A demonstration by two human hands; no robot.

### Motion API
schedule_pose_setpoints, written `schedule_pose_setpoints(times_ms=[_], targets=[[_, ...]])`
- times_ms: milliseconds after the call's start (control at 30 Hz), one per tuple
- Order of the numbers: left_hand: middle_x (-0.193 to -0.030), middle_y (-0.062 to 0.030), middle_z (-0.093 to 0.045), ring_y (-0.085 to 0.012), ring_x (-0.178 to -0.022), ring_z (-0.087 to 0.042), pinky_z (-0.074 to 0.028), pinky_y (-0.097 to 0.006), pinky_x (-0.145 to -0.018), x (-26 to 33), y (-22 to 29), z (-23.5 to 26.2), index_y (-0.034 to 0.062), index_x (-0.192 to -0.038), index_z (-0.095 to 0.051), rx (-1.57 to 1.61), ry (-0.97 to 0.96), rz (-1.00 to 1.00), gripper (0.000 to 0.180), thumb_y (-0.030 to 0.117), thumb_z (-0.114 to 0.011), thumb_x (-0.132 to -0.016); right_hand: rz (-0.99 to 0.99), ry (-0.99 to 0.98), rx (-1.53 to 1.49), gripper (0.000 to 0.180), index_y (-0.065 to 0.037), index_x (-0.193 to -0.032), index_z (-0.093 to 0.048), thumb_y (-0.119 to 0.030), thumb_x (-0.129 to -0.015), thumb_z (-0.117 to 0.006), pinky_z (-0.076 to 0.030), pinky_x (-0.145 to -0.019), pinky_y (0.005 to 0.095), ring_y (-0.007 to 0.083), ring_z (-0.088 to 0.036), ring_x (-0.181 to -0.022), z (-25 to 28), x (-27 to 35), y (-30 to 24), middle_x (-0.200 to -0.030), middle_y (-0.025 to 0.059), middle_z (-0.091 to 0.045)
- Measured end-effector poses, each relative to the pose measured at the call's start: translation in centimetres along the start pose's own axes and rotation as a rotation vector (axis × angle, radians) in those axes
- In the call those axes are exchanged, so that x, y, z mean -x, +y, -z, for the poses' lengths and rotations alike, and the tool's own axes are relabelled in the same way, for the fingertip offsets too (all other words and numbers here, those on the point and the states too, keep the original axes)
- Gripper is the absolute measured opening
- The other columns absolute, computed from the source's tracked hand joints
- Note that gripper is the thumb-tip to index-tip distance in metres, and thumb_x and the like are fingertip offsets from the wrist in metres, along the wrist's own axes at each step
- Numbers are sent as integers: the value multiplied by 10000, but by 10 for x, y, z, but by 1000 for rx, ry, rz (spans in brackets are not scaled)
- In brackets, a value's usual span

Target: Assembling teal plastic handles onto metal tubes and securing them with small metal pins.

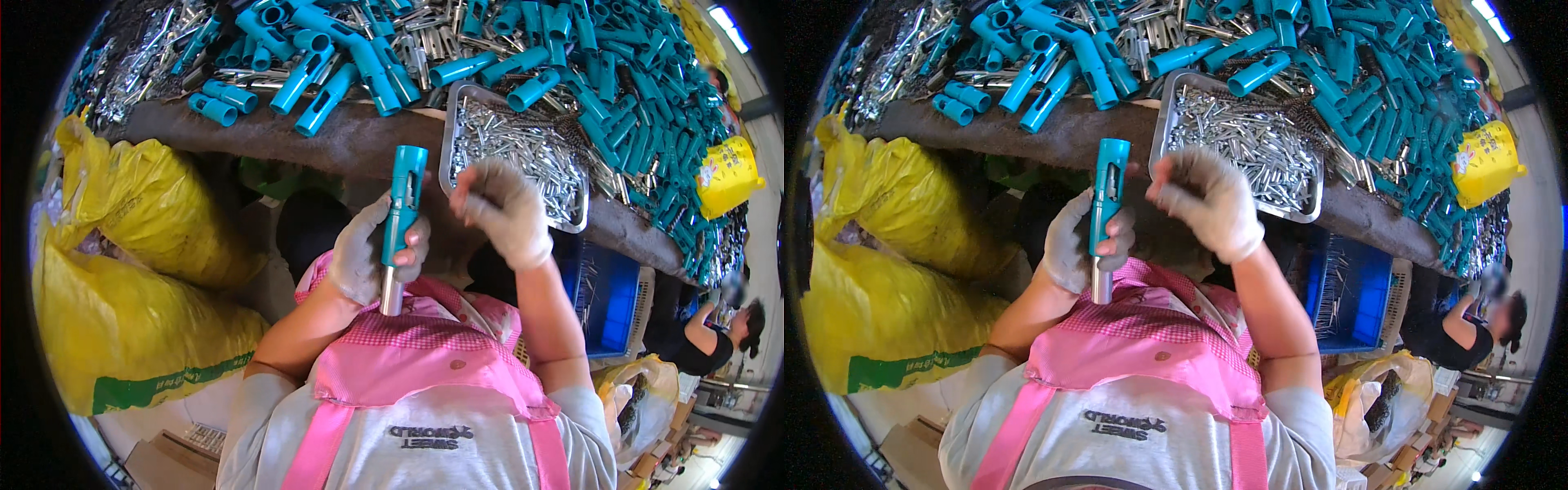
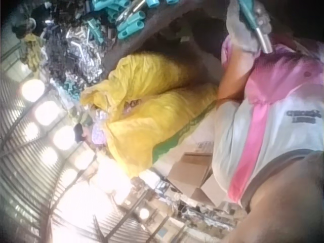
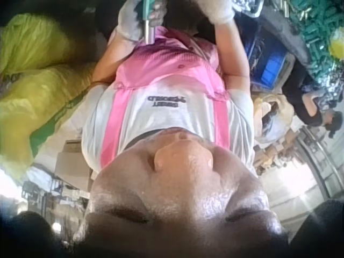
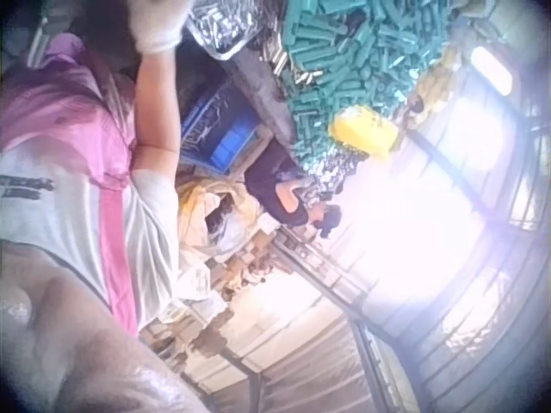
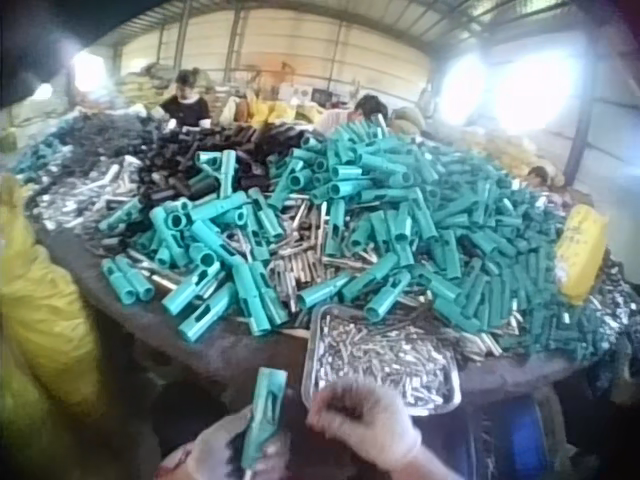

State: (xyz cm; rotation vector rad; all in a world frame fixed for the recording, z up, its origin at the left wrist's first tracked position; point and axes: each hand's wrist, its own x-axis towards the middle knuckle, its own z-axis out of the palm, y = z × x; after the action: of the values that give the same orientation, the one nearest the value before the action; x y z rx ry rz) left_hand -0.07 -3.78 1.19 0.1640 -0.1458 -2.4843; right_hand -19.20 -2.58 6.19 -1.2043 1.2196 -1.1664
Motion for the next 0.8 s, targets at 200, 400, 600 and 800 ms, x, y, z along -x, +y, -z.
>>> schedule_pose_setpoints(times_ms=[200,400,600,800], targets=[[-739,-57,-495,-108,-526,-438,-325,-226,-405,-4,-10,-4,71,-1222,-419,314,-242,323,390,361,-327,-978,220,-43,-73,73,1,-836,-636,46,-787,-664,-498,-754,255,118,-610,-779,-12,25,35,-853,56,-642],[-729,-70,-478,-115,-520,-425,-333,-243,-401,-12,-18,-2,34,-1232,-380,387,-280,405,407,346,-316,-978,-109,45,-643,143,-55,-852,-588,8,-779,-695,-510,-735,288,112,-596,-788,-15,37,59,-857,11,-627],[-744,-73,-476,-123,-527,-423,-350,-246,-415,-7,-20,-1,15,-1237,-427,275,-278,408,438,346,-287,-986,-342,-188,-1084,181,-108,-962,-601,-161,-818,-695,-489,-818,337,184,-619,-883,-19,45,69,-947,31,-643],[-750,-71,-465,-115,-528,-417,-339,-228,-413,-11,-23,6,37,-1234,-424,340,-310,450,422,359,-299,-992,-305,-155,-989,194,-102,-933,-601,-167,-796,-722,-503,-736,302,148,-611,-808,-15,43,76,-896,13,-638]])
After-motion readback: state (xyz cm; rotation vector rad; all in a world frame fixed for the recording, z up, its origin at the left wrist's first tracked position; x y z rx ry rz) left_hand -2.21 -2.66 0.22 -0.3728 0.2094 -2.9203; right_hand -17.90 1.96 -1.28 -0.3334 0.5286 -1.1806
